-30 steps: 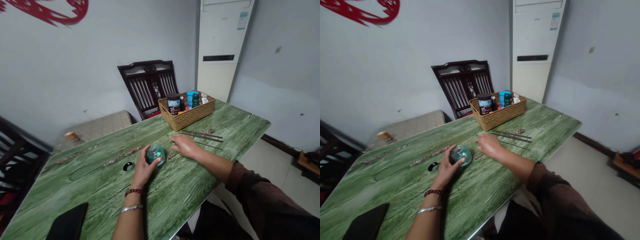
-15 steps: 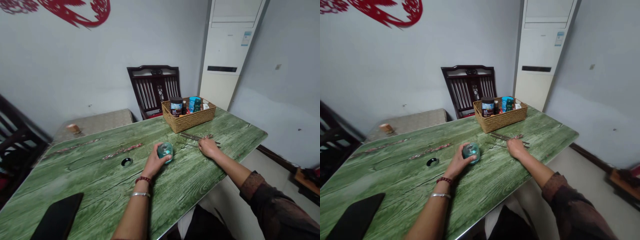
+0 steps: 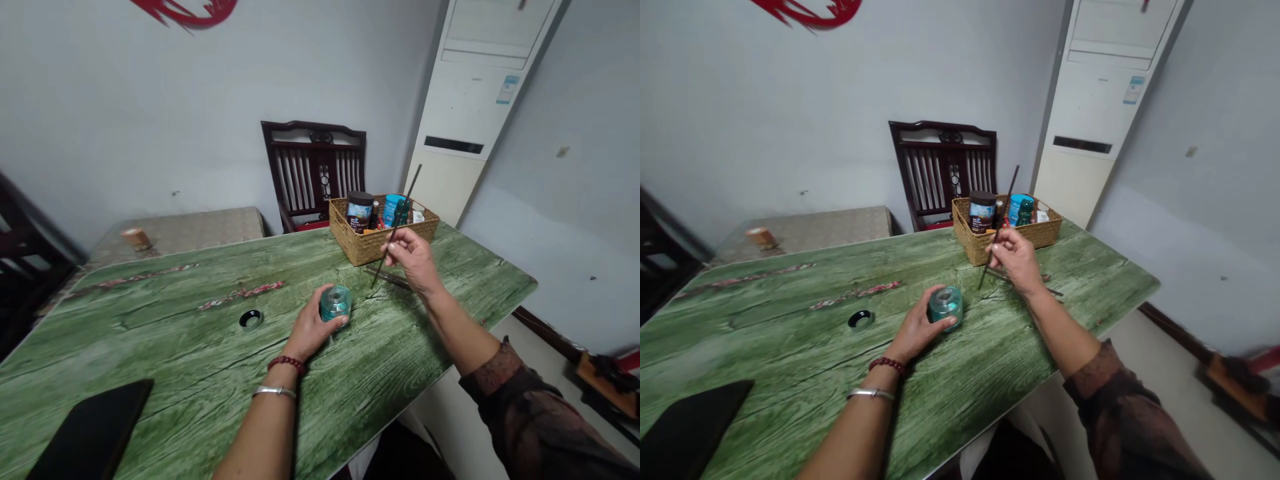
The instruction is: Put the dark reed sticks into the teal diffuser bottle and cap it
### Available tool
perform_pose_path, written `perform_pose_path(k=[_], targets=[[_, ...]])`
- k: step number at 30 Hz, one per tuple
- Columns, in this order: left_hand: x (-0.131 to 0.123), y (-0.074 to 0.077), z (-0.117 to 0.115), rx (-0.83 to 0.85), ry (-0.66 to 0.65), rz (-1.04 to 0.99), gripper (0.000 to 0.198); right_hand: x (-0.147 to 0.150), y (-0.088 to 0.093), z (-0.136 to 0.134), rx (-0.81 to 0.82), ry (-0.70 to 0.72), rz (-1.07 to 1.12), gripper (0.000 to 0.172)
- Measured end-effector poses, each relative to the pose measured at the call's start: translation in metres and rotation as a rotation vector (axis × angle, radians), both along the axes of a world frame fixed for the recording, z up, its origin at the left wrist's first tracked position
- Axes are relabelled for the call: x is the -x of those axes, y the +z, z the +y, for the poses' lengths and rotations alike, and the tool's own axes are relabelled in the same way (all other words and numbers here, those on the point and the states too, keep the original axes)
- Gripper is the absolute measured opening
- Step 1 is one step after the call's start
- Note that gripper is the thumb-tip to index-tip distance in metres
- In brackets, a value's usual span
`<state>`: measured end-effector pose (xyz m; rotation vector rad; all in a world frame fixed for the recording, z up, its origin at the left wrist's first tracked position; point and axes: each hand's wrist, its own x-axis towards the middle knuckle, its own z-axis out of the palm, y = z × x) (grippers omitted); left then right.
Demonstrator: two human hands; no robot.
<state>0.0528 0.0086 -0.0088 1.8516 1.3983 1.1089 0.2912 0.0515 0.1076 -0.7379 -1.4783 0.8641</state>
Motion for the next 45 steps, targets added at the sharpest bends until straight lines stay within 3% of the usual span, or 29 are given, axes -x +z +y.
perform_pose_path(k=[5,21,24,30,33,38,45], targets=[[0.001,-0.003,0.004,-0.020,0.021,-0.002,0.074,0.040,0.009,0.003,-0.040,0.041,0.121,0.026],[0.000,-0.003,0.006,-0.015,0.017,0.004,0.072,0.079,-0.050,0.010,0.128,0.132,-0.094,0.021],[0.000,-0.001,0.006,-0.013,0.020,-0.002,0.072,0.067,-0.059,0.014,0.096,0.044,-0.205,0.021],[0.001,-0.001,0.006,-0.006,0.015,-0.002,0.072,-0.012,-0.080,0.021,-0.118,-0.518,-0.549,0.021],[0.001,-0.002,0.007,-0.005,0.010,0.004,0.072,-0.048,-0.101,0.022,-0.078,-0.680,-0.833,0.024],[0.001,0.000,0.006,-0.005,0.047,0.030,0.073,-0.057,-0.120,0.023,0.100,-0.648,-1.224,0.026],[0.001,0.000,0.006,0.020,0.037,0.037,0.075,-0.047,-0.117,0.020,0.116,-0.643,-1.321,0.024]])
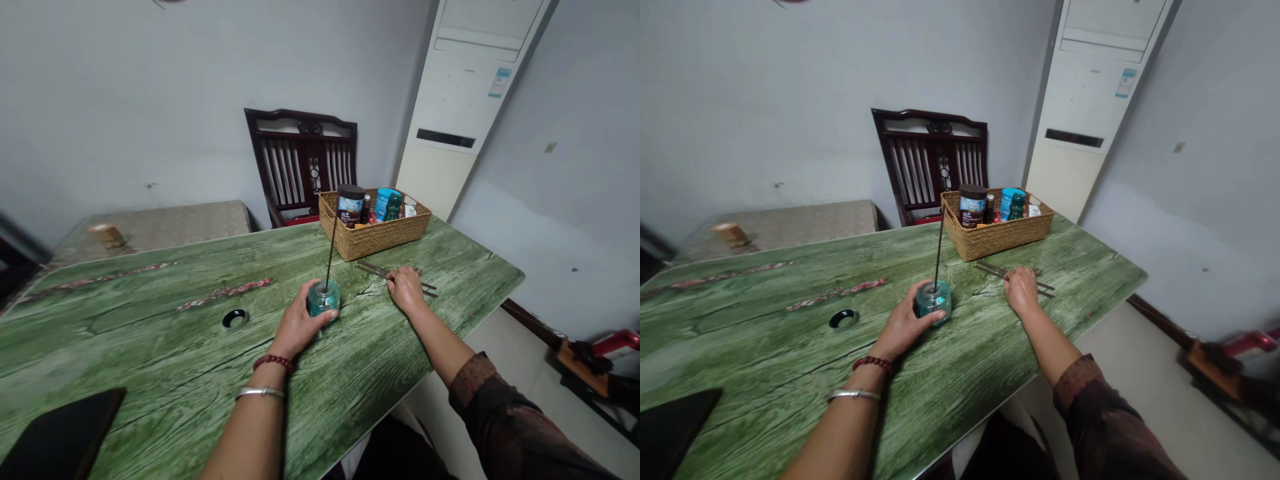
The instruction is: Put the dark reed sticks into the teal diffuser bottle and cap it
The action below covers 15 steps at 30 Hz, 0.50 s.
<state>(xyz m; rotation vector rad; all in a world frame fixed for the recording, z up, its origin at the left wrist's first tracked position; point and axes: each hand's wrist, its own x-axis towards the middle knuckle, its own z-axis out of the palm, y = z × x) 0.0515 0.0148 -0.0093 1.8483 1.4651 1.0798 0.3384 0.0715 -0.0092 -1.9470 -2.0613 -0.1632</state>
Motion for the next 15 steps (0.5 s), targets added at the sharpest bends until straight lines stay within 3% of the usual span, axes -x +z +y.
perform_pose_path(k=[15], targets=[[-0.0012,0.0041,-0.0022,-0.007,0.001,0.004,0.073,-0.0003,0.0010,-0.0019,-0.004,0.007,-0.011,0.022]])
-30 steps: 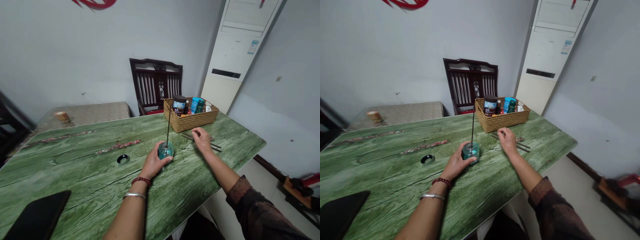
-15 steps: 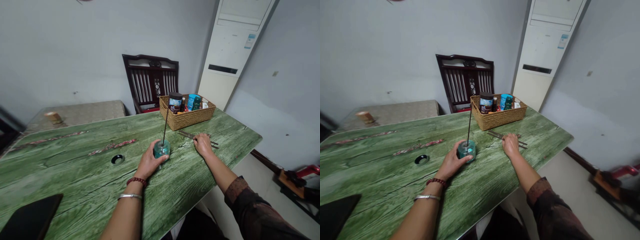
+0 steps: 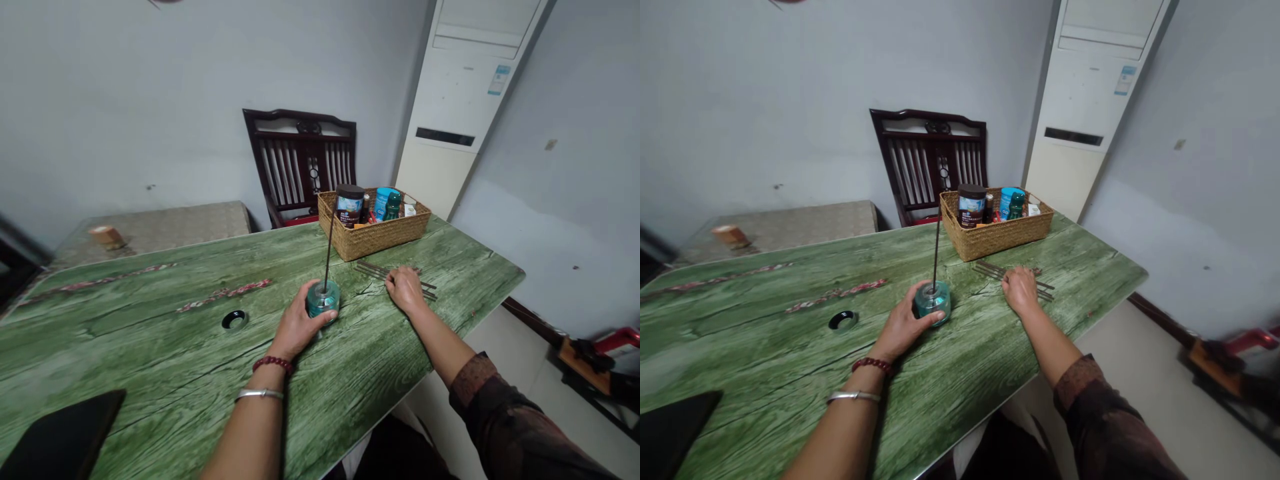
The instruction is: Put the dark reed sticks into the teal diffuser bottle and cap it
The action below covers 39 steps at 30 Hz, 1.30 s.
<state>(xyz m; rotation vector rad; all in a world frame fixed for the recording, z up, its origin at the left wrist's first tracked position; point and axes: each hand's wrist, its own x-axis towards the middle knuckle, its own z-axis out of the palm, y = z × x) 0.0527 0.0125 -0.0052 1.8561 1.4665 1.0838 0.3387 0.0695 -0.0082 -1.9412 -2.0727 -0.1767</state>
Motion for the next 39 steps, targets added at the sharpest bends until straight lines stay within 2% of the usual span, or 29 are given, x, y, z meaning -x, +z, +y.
perform_pose_path(k=[9,15,18,22,26,29,31,35,39], targets=[[0.000,0.001,0.000,0.010,-0.003,-0.012,0.073,-0.001,0.003,-0.002,0.033,0.037,0.011,0.019],[0.001,-0.002,0.002,-0.006,0.000,-0.003,0.073,0.001,0.002,-0.003,0.034,0.072,-0.057,0.022],[0.001,-0.003,0.002,-0.012,-0.007,-0.015,0.073,0.004,0.008,-0.005,0.007,0.107,-0.027,0.023],[0.001,-0.003,0.002,-0.022,-0.009,-0.038,0.073,0.009,0.033,-0.012,-0.144,0.192,0.248,0.018],[0.001,-0.004,0.001,-0.027,0.004,-0.044,0.073,0.022,0.074,-0.022,-0.331,0.341,0.735,0.014],[0.001,-0.005,0.001,-0.023,0.002,-0.043,0.074,0.041,0.103,-0.031,-0.375,0.472,1.096,0.017],[0.001,-0.005,0.001,-0.016,-0.009,-0.047,0.075,0.055,0.118,-0.036,-0.371,0.553,1.261,0.018],[0.001,-0.004,0.001,-0.011,-0.011,-0.047,0.074,0.084,0.130,-0.039,-0.330,0.628,1.385,0.022],[0.000,-0.004,0.001,-0.015,-0.010,-0.045,0.075,0.104,0.124,-0.030,-0.253,0.648,1.403,0.025]])
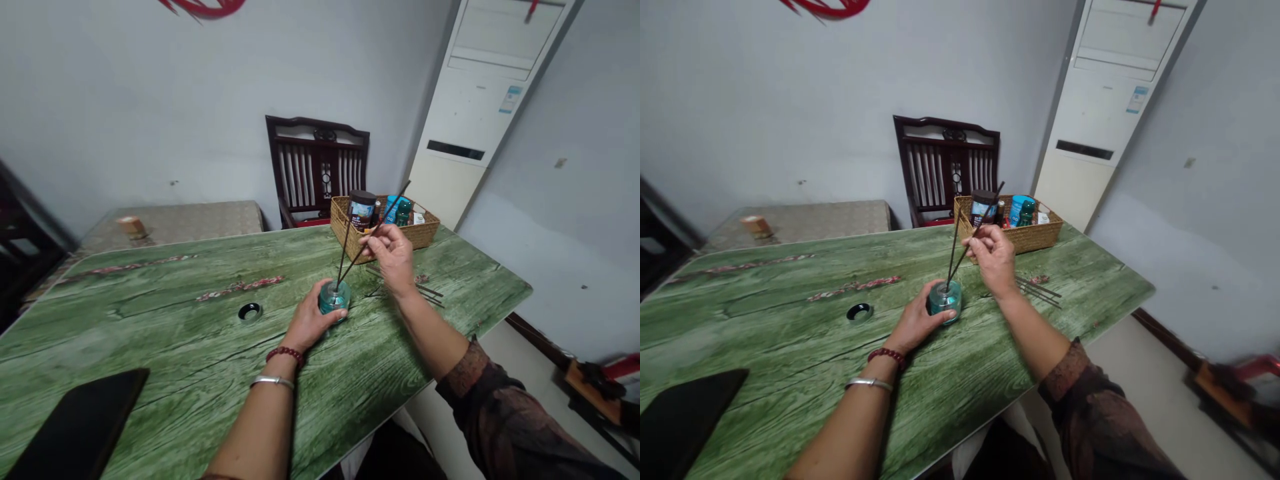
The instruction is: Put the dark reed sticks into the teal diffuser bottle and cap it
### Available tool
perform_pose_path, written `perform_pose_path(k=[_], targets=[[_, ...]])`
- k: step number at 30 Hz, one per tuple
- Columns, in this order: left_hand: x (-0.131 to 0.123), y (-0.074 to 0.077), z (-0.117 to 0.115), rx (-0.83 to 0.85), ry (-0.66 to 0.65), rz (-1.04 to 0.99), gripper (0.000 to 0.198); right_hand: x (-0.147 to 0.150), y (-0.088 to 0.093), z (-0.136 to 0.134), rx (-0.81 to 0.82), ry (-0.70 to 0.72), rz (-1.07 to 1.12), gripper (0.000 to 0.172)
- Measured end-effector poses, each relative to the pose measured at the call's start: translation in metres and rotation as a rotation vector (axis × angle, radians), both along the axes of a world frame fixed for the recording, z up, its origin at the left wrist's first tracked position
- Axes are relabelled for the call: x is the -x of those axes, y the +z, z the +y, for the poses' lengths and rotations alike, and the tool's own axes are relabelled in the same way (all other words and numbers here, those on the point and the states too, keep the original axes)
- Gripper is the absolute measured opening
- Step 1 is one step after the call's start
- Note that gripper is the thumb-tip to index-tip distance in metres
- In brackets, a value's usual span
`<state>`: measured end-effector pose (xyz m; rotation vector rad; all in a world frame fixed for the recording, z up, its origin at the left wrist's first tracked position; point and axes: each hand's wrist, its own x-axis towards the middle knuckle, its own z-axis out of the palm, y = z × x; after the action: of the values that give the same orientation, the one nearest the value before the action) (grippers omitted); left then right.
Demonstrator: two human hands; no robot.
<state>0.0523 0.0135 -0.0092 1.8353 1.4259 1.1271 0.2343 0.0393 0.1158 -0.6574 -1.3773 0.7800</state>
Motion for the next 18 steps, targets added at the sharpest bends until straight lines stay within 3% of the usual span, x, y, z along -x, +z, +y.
perform_pose_path(k=[10,14,18], targets=[[0.000,-0.001,0.001,-0.026,-0.023,-0.005,0.073,0.023,-0.043,0.011,0.145,0.072,-0.136,0.023],[0.001,-0.002,0.002,-0.014,-0.034,-0.007,0.074,0.004,-0.052,0.012,0.085,-0.075,-0.320,0.022],[0.001,-0.002,0.001,0.007,-0.021,-0.002,0.074,-0.045,-0.061,0.022,0.023,-0.322,-0.462,0.022]])
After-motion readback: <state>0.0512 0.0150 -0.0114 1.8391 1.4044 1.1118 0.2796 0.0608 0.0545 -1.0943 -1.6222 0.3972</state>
